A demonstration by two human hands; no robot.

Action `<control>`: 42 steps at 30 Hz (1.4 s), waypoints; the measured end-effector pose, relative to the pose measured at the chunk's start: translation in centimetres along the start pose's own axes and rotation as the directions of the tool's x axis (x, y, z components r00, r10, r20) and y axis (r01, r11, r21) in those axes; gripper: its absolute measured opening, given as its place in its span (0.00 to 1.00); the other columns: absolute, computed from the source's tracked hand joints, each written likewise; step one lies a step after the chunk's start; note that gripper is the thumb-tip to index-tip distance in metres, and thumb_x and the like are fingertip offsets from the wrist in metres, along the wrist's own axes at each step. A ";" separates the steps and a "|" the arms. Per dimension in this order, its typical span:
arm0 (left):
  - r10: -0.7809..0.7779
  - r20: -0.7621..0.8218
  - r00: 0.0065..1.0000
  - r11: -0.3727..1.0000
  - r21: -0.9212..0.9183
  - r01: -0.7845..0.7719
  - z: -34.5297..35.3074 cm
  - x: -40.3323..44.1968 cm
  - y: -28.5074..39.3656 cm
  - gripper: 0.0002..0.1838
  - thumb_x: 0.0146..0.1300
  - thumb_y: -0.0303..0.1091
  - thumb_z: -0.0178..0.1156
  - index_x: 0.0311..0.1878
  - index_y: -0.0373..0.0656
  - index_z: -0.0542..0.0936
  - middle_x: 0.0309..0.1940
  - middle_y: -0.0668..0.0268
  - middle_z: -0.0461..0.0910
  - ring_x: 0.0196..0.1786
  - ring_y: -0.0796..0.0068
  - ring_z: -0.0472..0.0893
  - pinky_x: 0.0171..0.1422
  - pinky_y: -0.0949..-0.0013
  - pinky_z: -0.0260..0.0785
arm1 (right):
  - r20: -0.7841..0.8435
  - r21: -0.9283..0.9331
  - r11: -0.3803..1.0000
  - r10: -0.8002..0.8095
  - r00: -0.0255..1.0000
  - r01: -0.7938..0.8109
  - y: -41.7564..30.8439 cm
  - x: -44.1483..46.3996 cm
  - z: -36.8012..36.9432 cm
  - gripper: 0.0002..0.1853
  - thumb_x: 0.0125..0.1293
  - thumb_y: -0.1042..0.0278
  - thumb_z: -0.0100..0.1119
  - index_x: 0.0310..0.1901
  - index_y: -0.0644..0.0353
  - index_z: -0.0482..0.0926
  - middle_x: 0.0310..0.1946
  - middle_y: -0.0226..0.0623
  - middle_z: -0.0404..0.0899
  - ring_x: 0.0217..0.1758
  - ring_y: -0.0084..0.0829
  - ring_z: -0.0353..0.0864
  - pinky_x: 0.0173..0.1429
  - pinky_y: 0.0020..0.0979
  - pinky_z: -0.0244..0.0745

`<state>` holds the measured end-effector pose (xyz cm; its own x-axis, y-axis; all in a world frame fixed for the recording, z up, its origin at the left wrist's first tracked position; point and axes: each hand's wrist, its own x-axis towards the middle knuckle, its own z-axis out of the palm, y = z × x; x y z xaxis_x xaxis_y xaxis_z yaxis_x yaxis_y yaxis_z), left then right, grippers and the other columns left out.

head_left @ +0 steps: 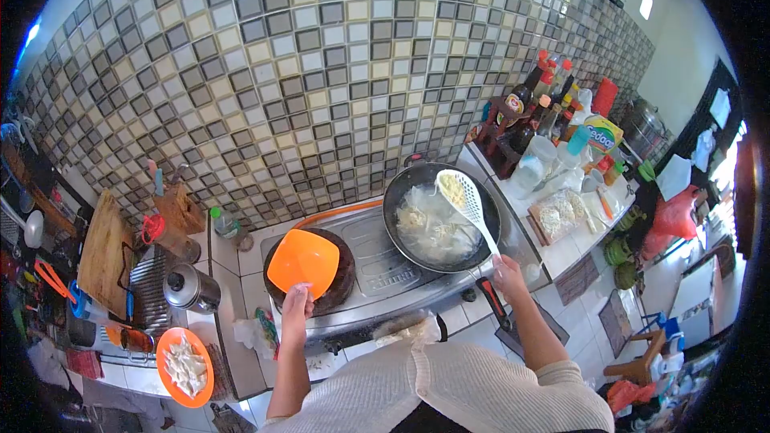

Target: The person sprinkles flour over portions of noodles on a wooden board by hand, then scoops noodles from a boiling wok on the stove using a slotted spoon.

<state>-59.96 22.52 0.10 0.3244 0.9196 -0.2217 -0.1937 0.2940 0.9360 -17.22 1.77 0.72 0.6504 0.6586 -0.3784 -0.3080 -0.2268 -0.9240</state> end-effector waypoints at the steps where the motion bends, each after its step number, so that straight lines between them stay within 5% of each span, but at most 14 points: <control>1: 0.001 -0.003 1.000 1.000 -0.001 -0.001 0.0 -0.1 0.0 0.12 0.70 0.40 0.50 0.46 0.43 0.74 0.24 0.76 0.67 0.23 0.88 0.62 0.24 0.82 0.51 | 0.034 0.026 1.000 0.008 0.999 -0.009 0.1 0.0 -0.3 0.10 0.68 0.56 0.55 0.35 0.52 0.73 0.13 0.15 0.56 0.13 0.12 0.53 0.16 0.20 0.46; 6: 0.007 -0.024 1.000 1.000 0.017 -0.007 -0.2 -0.3 0.2 0.12 0.70 0.40 0.50 0.46 0.42 0.74 0.25 0.75 0.67 0.22 0.88 0.62 0.23 0.82 0.51 | 0.013 -0.052 0.997 -0.049 0.999 0.049 0.4 0.4 -0.1 0.10 0.68 0.57 0.55 0.34 0.53 0.74 0.14 0.16 0.57 0.13 0.13 0.54 0.17 0.21 0.48; 8: 0.013 -0.022 1.000 1.000 0.018 -0.013 -0.4 -0.1 -0.4 0.12 0.70 0.40 0.49 0.46 0.42 0.74 0.25 0.75 0.68 0.22 0.88 0.62 0.23 0.82 0.51 | -0.097 -0.362 0.925 -0.165 0.981 0.120 0.8 1.2 -0.6 0.12 0.67 0.57 0.56 0.31 0.55 0.74 0.14 0.17 0.60 0.14 0.14 0.56 0.17 0.22 0.49; 12: 0.000 -0.004 1.000 1.000 0.013 0.000 -0.4 -0.4 0.1 0.14 0.70 0.45 0.51 0.46 0.43 0.75 0.26 0.77 0.66 0.25 0.88 0.61 0.28 0.82 0.51 | -0.102 -0.307 0.934 -0.225 0.969 0.185 1.6 1.5 -0.9 0.12 0.66 0.58 0.57 0.29 0.56 0.75 0.15 0.18 0.61 0.14 0.14 0.58 0.17 0.23 0.50; 21: 0.009 -0.009 1.000 1.000 0.021 -0.009 -0.5 0.0 -0.2 0.12 0.70 0.40 0.49 0.47 0.43 0.73 0.26 0.75 0.67 0.23 0.88 0.62 0.24 0.83 0.51 | -0.074 -0.151 0.988 -0.045 0.996 0.034 2.2 1.7 -1.1 0.15 0.66 0.56 0.57 0.30 0.59 0.76 0.16 0.24 0.65 0.17 0.18 0.63 0.21 0.26 0.58; 23: -0.001 -0.011 1.000 1.000 0.020 0.001 -0.4 -0.1 0.1 0.12 0.70 0.40 0.49 0.47 0.43 0.73 0.25 0.75 0.67 0.23 0.88 0.62 0.24 0.83 0.51 | -0.042 -0.585 0.749 -0.410 0.911 0.311 4.5 3.6 -2.4 0.18 0.64 0.51 0.58 0.33 0.62 0.76 0.17 0.33 0.68 0.21 0.27 0.69 0.28 0.33 0.66; 27: 0.000 -0.004 1.000 0.999 0.036 0.000 -0.2 -0.3 0.7 0.12 0.70 0.40 0.49 0.47 0.43 0.73 0.25 0.75 0.67 0.23 0.88 0.62 0.24 0.82 0.51 | -0.021 -0.720 0.642 -0.399 0.917 0.263 1.8 1.9 -1.4 0.20 0.63 0.49 0.58 0.36 0.63 0.77 0.23 0.44 0.75 0.29 0.40 0.77 0.37 0.40 0.70; 29: 0.000 -0.002 1.000 1.000 0.032 0.000 -0.2 -0.2 0.7 0.12 0.70 0.40 0.49 0.47 0.43 0.73 0.25 0.75 0.67 0.23 0.88 0.62 0.24 0.82 0.51 | 0.002 -0.827 0.477 -0.526 0.851 0.297 1.9 2.1 -1.4 0.20 0.62 0.48 0.58 0.37 0.61 0.79 0.28 0.50 0.79 0.35 0.49 0.80 0.40 0.42 0.71; 36: 0.010 -0.006 1.000 0.999 0.039 -0.010 -0.3 -0.1 0.6 0.12 0.70 0.41 0.49 0.47 0.44 0.74 0.25 0.76 0.67 0.24 0.88 0.62 0.25 0.82 0.52 | -0.016 -0.813 0.529 -0.435 0.901 0.241 1.6 3.9 -2.6 0.18 0.61 0.52 0.57 0.39 0.62 0.79 0.31 0.51 0.79 0.39 0.51 0.79 0.42 0.44 0.71; 42: -0.005 -0.028 1.000 0.999 0.044 0.006 -0.2 -0.2 0.5 0.12 0.70 0.43 0.50 0.45 0.45 0.75 0.24 0.77 0.66 0.25 0.87 0.61 0.27 0.81 0.52 | -0.037 -0.928 0.360 -0.347 0.937 0.097 0.0 5.1 -2.5 0.23 0.61 0.45 0.54 0.41 0.61 0.79 0.36 0.53 0.80 0.43 0.54 0.78 0.47 0.48 0.71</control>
<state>-60.31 22.56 0.56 0.2991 0.9252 -0.2335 -0.1505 0.2874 0.9459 -12.15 3.36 -1.33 0.7419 0.6695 -0.0364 0.5963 -0.6837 -0.4207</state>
